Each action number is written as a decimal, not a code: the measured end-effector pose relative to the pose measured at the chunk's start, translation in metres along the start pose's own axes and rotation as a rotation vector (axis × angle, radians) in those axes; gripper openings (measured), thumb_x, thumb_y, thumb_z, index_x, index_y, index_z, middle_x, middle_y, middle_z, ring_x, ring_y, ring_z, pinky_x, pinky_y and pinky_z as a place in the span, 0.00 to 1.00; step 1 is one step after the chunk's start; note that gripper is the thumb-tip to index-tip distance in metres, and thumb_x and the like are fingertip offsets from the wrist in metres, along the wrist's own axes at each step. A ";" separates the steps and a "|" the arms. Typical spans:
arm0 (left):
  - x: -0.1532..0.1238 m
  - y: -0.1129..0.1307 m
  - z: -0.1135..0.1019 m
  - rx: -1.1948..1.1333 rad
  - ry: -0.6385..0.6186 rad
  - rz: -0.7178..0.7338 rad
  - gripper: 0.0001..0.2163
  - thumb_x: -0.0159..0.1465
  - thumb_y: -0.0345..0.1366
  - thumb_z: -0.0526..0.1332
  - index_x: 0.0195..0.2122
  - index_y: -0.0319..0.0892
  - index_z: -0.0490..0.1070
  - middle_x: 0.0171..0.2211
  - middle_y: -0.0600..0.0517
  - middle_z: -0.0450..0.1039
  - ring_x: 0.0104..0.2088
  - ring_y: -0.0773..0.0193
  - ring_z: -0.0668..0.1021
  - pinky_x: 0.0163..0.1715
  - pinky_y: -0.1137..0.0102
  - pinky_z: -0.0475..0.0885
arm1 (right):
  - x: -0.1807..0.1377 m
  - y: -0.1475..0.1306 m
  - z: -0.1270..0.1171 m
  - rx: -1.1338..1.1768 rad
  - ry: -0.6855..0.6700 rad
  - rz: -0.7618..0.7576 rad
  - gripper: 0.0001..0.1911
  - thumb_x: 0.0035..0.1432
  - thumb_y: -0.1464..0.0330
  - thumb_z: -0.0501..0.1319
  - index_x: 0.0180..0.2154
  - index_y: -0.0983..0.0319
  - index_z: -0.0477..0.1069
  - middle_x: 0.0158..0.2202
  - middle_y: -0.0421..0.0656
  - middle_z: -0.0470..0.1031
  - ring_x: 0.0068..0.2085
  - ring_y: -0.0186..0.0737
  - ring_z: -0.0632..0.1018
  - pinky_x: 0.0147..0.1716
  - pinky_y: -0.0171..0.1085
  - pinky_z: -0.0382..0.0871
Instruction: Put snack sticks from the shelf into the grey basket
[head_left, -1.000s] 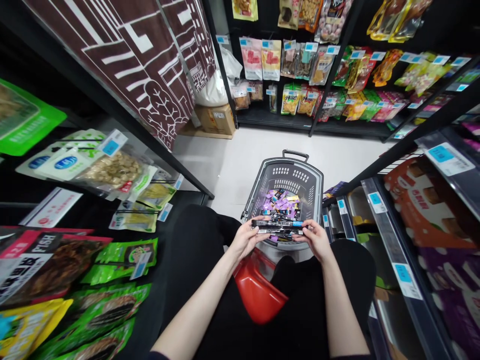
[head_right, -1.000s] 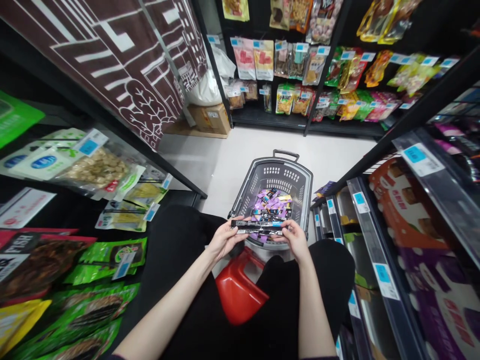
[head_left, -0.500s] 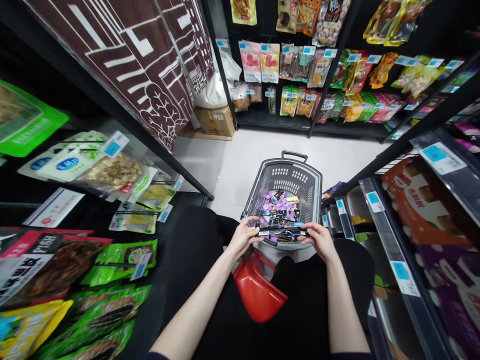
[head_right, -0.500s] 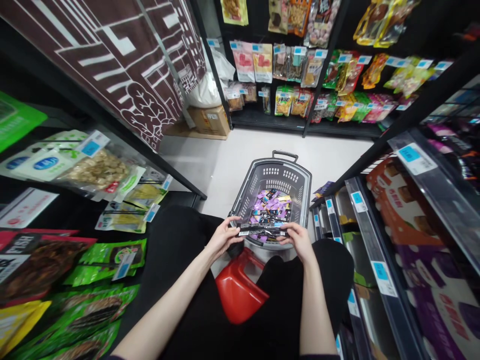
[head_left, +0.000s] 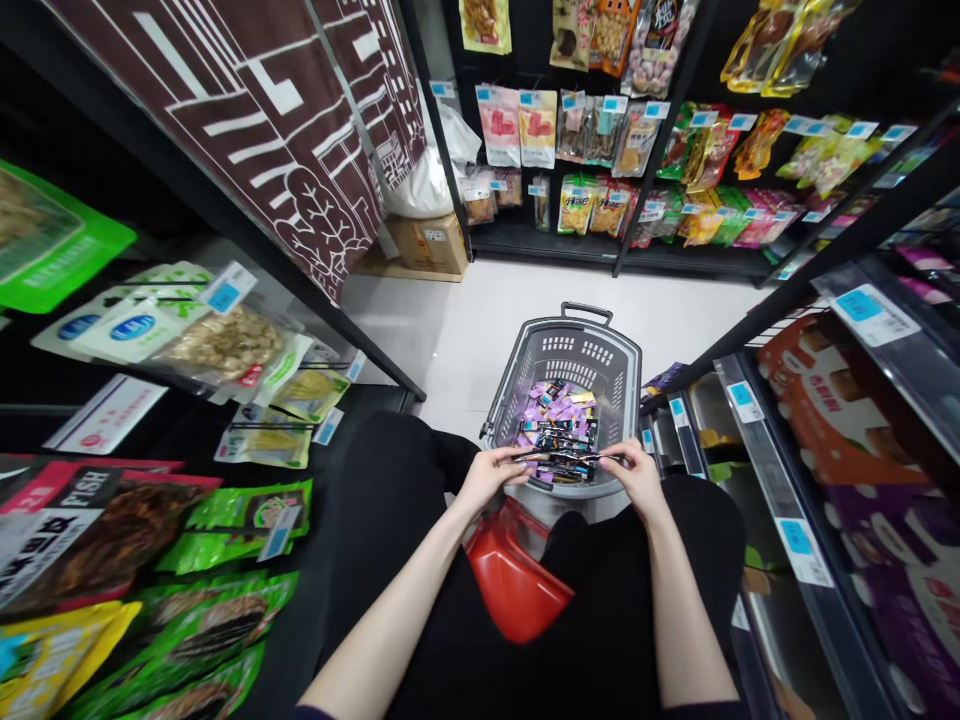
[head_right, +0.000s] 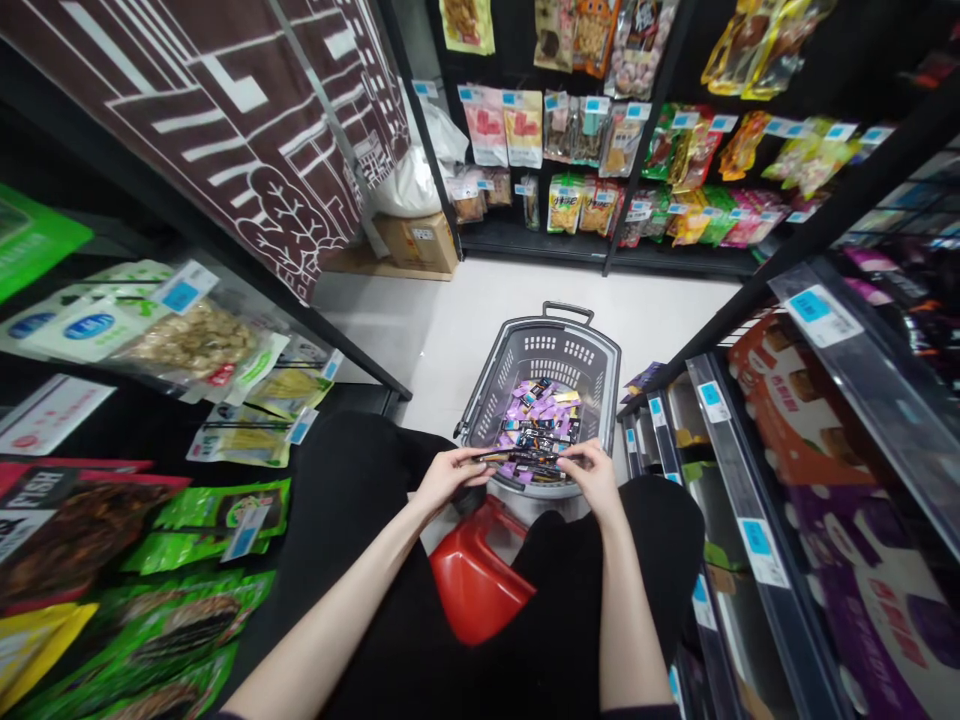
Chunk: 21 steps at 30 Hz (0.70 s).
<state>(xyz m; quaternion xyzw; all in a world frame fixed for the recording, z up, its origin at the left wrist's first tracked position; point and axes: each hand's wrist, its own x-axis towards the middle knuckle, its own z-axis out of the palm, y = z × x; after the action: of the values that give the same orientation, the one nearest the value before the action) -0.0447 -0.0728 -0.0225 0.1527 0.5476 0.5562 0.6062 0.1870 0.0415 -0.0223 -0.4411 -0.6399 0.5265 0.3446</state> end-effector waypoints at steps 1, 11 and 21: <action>0.001 -0.001 0.001 0.014 0.013 0.003 0.17 0.43 0.32 0.71 0.36 0.35 0.76 0.31 0.47 0.79 0.33 0.58 0.80 0.39 0.65 0.75 | 0.001 0.001 0.001 -0.038 0.037 -0.025 0.12 0.42 0.58 0.68 0.25 0.60 0.75 0.30 0.43 0.69 0.36 0.42 0.71 0.40 0.42 0.65; 0.000 -0.003 0.009 -0.058 0.103 -0.002 0.14 0.45 0.38 0.71 0.27 0.32 0.74 0.23 0.48 0.76 0.26 0.60 0.80 0.30 0.69 0.78 | -0.005 -0.001 0.013 0.205 -0.004 0.249 0.19 0.40 0.52 0.66 0.24 0.61 0.69 0.22 0.38 0.70 0.27 0.38 0.73 0.26 0.36 0.68; 0.005 -0.011 0.011 -0.066 0.185 -0.046 0.06 0.52 0.31 0.65 0.27 0.32 0.73 0.22 0.46 0.76 0.24 0.62 0.79 0.27 0.72 0.78 | 0.000 0.009 0.021 0.034 0.137 0.265 0.18 0.42 0.55 0.63 0.27 0.64 0.73 0.25 0.44 0.74 0.28 0.42 0.74 0.28 0.39 0.68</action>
<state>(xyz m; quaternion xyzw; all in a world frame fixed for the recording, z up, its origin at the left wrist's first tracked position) -0.0314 -0.0672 -0.0297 0.0681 0.5859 0.5714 0.5705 0.1697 0.0343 -0.0356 -0.5508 -0.5419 0.5470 0.3222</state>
